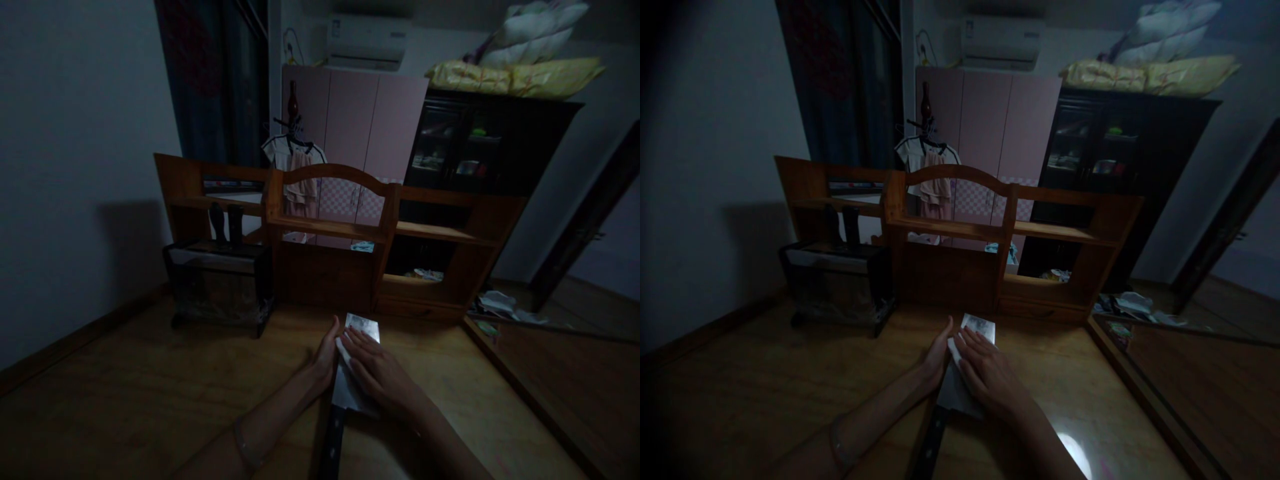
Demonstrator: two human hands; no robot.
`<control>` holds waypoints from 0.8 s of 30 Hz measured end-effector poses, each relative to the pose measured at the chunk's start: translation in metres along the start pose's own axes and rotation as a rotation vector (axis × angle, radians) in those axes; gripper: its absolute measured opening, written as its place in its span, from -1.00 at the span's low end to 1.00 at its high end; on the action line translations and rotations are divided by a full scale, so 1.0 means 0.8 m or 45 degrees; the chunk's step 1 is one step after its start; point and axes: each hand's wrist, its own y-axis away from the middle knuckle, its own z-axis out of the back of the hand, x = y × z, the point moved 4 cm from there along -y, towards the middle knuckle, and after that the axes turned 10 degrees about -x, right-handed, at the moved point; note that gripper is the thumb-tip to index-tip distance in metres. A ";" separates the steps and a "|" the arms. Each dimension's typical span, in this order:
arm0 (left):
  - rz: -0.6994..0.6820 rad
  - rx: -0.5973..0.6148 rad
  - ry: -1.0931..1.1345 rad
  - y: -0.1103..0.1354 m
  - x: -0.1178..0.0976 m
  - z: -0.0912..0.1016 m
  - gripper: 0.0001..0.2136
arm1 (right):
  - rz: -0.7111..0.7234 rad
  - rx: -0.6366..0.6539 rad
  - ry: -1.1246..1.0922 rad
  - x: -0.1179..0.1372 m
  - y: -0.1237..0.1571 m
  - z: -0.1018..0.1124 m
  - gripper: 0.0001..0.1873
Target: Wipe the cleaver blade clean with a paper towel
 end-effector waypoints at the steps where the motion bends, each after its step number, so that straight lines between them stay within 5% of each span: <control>1: -0.003 0.008 0.001 0.001 -0.001 -0.002 -0.31 | -0.023 -0.013 0.023 -0.005 0.001 0.000 -0.48; 10: -0.015 0.182 -0.045 0.013 -0.005 -0.021 -0.32 | -0.196 -0.253 0.275 -0.068 0.007 -0.008 -0.43; 24: -0.029 0.160 -0.074 0.021 -0.003 -0.034 -0.39 | -0.214 -0.107 0.068 -0.051 0.000 -0.022 -0.38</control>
